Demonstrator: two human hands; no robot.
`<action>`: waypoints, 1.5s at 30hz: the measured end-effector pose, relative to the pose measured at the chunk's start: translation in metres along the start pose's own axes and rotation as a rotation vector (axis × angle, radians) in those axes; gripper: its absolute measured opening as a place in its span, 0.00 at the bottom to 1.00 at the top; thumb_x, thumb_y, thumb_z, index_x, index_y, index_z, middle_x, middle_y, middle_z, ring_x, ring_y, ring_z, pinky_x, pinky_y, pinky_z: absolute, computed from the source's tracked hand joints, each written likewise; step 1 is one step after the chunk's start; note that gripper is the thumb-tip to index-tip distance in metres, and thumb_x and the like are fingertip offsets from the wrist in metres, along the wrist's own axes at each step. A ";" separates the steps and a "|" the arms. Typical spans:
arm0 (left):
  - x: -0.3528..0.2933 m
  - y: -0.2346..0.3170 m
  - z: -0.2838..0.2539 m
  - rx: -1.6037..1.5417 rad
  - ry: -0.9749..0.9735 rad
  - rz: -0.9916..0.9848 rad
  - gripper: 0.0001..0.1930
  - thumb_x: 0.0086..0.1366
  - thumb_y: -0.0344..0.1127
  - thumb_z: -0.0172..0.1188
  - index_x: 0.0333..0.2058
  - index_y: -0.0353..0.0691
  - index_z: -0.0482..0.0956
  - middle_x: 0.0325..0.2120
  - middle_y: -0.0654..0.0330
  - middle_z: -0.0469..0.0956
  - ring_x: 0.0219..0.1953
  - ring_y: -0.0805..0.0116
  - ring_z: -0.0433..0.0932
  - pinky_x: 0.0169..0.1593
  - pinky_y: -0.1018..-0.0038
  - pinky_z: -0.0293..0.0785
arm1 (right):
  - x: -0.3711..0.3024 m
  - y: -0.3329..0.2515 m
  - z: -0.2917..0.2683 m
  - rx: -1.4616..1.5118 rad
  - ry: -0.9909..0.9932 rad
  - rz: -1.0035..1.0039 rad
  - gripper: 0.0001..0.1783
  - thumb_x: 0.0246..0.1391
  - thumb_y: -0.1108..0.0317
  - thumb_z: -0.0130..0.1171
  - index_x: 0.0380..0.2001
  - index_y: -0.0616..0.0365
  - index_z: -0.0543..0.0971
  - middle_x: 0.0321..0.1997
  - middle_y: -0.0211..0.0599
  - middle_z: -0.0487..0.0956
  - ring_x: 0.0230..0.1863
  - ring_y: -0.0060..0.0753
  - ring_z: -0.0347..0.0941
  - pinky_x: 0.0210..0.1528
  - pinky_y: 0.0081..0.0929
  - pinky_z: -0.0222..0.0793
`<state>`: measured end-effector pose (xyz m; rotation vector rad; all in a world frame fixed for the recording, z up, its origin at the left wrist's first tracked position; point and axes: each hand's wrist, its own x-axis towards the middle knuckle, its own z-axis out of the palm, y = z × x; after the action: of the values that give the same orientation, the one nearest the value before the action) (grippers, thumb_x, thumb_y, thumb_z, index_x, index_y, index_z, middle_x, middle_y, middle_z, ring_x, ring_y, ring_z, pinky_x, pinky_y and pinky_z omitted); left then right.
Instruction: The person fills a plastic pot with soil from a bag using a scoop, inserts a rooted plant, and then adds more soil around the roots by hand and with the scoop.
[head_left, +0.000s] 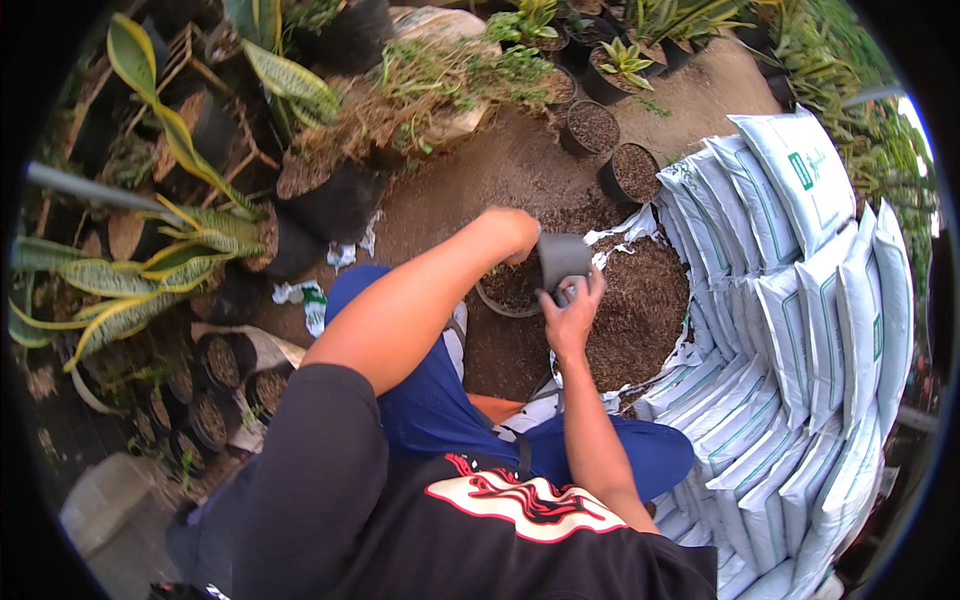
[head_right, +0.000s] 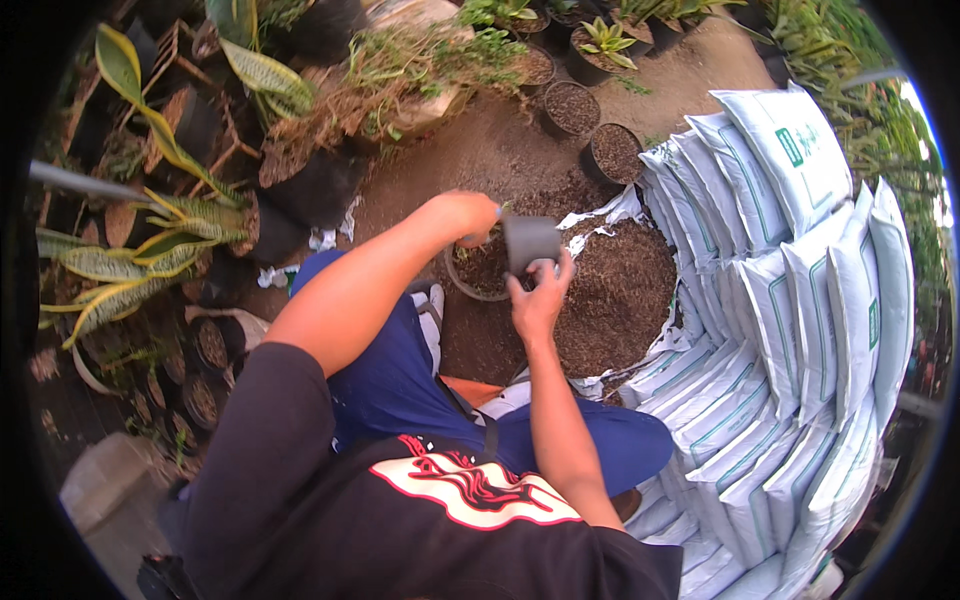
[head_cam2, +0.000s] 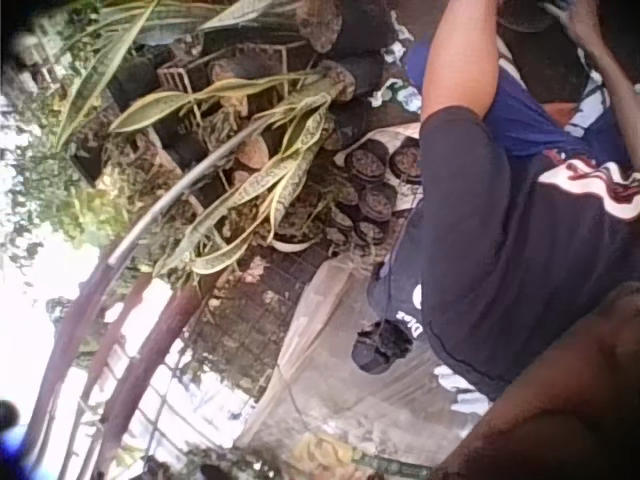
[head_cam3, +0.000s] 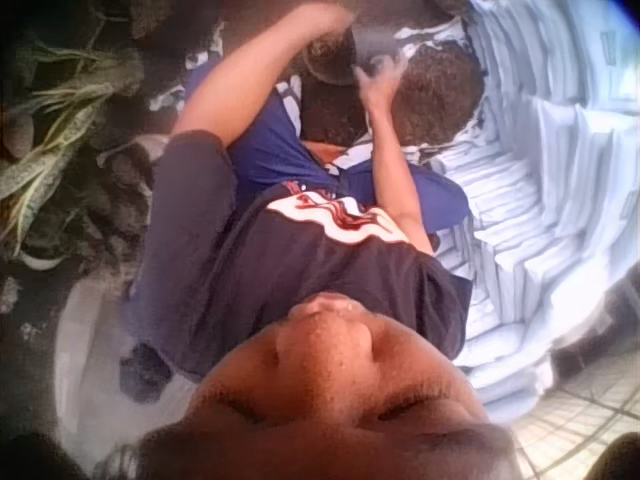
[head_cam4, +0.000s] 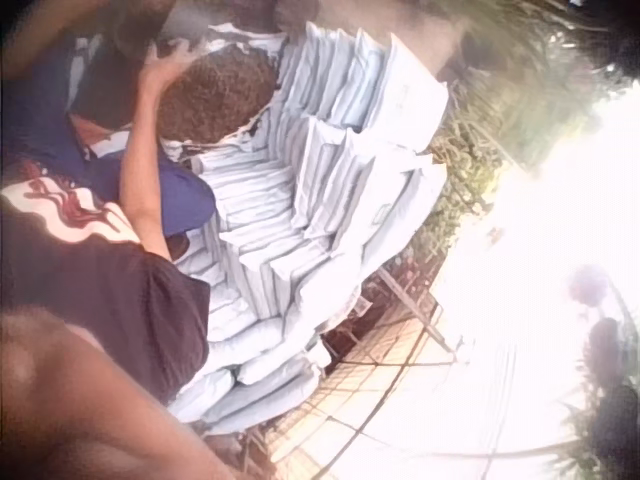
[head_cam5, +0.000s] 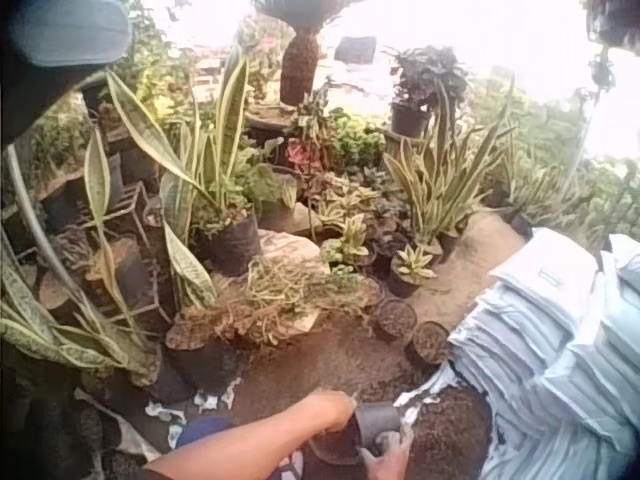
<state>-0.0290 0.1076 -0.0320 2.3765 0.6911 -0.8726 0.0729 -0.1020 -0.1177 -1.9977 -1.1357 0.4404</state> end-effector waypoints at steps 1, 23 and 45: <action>0.003 0.000 0.003 0.013 -0.023 -0.012 0.20 0.45 0.25 0.67 0.41 0.36 0.87 0.41 0.46 0.86 0.46 0.48 0.86 0.41 0.56 0.83 | 0.002 -0.006 -0.003 -0.079 -0.023 -0.057 0.25 0.40 0.76 0.78 0.37 0.58 0.71 0.70 0.58 0.61 0.69 0.65 0.63 0.62 0.50 0.71; 0.131 0.021 0.353 -1.376 1.032 -0.650 0.09 0.68 0.31 0.54 0.32 0.30 0.75 0.27 0.51 0.81 0.24 0.61 0.81 0.28 0.66 0.74 | 0.022 -0.022 -0.091 0.375 0.105 0.139 0.25 0.41 0.73 0.79 0.36 0.60 0.71 0.66 0.47 0.64 0.59 0.46 0.75 0.52 0.39 0.81; 0.110 0.075 0.255 -1.925 0.569 -0.366 0.17 0.75 0.28 0.42 0.56 0.24 0.68 0.51 0.44 0.80 0.43 0.50 0.88 0.41 0.60 0.84 | 0.042 0.044 -0.093 0.297 0.259 0.205 0.27 0.40 0.62 0.82 0.35 0.61 0.74 0.55 0.47 0.74 0.59 0.47 0.71 0.63 0.39 0.65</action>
<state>-0.0209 -0.0729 -0.2557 0.6386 1.2916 0.4526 0.1787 -0.1224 -0.0889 -1.8499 -0.6678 0.4130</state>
